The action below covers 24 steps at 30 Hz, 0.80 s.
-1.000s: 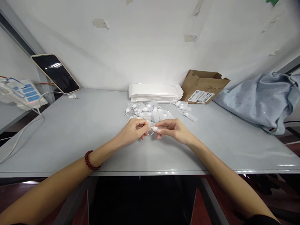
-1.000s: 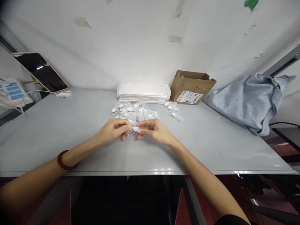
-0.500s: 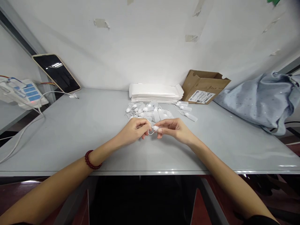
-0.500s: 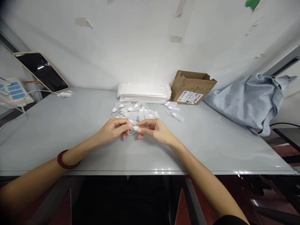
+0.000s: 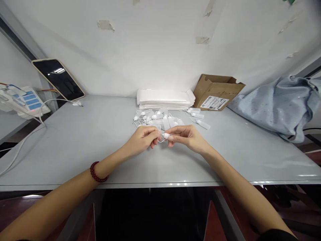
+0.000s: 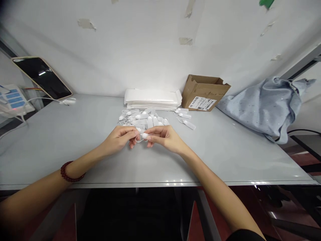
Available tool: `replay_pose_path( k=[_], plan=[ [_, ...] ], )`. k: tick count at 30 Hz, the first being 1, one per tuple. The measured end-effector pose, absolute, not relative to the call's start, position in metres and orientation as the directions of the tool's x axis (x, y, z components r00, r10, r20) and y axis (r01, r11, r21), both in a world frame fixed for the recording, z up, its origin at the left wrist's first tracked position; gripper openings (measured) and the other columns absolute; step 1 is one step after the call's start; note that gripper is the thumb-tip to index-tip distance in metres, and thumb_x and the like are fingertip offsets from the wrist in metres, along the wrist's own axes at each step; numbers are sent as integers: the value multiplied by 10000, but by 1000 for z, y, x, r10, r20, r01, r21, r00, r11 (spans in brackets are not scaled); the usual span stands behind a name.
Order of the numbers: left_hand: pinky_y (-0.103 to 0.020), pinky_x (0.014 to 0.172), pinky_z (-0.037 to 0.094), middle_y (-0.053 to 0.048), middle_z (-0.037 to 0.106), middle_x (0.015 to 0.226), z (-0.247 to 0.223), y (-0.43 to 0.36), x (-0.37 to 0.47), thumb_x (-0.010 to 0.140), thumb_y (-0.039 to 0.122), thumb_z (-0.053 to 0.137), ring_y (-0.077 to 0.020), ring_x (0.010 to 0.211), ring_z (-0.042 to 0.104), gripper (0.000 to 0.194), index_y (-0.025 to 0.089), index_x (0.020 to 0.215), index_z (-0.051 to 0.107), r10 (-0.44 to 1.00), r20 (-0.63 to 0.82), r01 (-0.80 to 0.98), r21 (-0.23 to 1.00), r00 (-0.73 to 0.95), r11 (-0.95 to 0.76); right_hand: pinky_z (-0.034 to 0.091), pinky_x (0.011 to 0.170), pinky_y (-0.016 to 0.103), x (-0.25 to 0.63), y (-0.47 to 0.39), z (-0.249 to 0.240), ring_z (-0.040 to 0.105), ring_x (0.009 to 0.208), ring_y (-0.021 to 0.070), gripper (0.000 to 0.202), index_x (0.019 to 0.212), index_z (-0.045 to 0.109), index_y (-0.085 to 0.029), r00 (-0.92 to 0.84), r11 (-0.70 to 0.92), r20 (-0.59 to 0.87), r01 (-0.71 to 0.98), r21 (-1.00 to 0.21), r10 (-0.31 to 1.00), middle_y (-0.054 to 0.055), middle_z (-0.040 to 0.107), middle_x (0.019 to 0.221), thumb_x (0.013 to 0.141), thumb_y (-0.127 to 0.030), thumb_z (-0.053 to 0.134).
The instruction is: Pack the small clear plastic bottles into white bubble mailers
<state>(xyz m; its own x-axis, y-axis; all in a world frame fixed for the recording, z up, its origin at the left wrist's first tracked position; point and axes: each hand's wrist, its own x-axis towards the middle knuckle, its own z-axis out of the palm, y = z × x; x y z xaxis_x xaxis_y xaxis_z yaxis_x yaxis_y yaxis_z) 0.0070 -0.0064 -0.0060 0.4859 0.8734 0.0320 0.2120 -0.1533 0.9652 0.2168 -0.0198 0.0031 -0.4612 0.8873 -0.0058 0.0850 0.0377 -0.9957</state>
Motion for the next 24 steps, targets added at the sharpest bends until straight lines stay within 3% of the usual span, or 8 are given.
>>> replay_pose_path(
  k=[18,24],
  plan=[
    [-199,499,447,16,563,594,-9,-8,7,855,242,474,-82,502,542,261,153,643,597,855,1,206,970,519,-126,537,764,353,215,-21,2,655,673,151,273,954,726,-159,-463,16,-39,113,-993,886,21,708,683,780,-369,726],
    [-199,496,441,13,569,584,-8,-6,6,865,268,482,-85,502,541,271,153,669,631,857,5,240,959,516,-150,553,697,321,216,-20,4,664,641,145,301,942,712,-148,-467,14,-42,117,-993,884,26,705,698,772,-395,729]
  ],
)
